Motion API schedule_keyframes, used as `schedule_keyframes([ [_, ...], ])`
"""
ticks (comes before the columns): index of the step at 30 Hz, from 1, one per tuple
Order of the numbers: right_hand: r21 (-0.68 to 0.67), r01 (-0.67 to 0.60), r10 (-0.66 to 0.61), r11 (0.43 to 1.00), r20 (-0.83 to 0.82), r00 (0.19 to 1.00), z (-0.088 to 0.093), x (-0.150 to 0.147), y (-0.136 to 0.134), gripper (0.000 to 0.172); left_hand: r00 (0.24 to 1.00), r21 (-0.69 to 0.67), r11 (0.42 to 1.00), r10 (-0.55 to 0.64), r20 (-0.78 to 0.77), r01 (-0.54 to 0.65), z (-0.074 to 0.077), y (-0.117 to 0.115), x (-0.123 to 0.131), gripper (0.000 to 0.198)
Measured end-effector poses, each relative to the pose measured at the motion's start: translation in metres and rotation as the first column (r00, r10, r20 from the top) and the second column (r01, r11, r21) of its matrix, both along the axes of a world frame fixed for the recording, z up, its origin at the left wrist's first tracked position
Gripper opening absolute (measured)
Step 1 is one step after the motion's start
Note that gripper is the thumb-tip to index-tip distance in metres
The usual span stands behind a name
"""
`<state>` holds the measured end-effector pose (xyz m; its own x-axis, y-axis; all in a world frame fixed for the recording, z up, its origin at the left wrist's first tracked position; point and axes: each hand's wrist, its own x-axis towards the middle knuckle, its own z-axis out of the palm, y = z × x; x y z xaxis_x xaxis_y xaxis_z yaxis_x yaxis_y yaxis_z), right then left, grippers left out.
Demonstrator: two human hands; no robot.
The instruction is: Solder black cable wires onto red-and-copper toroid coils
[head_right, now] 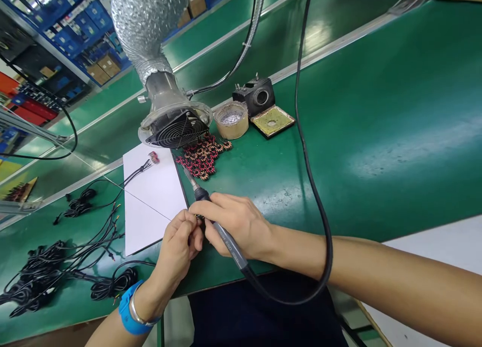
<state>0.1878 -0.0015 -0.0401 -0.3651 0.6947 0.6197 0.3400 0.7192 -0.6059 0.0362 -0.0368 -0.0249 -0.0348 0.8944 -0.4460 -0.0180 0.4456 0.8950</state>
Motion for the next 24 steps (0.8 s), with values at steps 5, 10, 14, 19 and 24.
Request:
schedule_keyframes([
  [5,-0.021,-0.025,0.021,0.999,-0.176,0.984,0.016,0.019,-0.004,0.034,0.995,0.055,0.998,-0.018,-0.097,0.023,-0.004,-0.002,-0.003,0.017],
  [10,-0.123,-0.020,-0.011,0.992,-0.249,0.968,0.016,0.035,-0.016,0.034,0.988,0.063,0.998,-0.003,-0.152,0.012,-0.003,-0.002,-0.002,0.016],
  [14,-0.177,0.023,-0.065,0.984,-0.237,0.969,0.011,0.029,-0.016,0.031,0.990,0.061,0.998,0.010,-0.142,-0.001,-0.003,0.000,-0.004,0.015],
  [19,-0.162,-0.093,0.076,0.982,-0.108,0.991,0.006,0.008,0.000,0.025,0.997,0.056,0.998,0.021,-0.071,-0.017,-0.003,0.000,-0.006,0.019],
  [24,-0.158,-0.112,0.143,0.981,0.199,0.969,0.009,0.003,0.011,0.034,0.999,0.047,0.999,0.025,-0.025,-0.024,-0.003,-0.002,-0.007,0.015],
])
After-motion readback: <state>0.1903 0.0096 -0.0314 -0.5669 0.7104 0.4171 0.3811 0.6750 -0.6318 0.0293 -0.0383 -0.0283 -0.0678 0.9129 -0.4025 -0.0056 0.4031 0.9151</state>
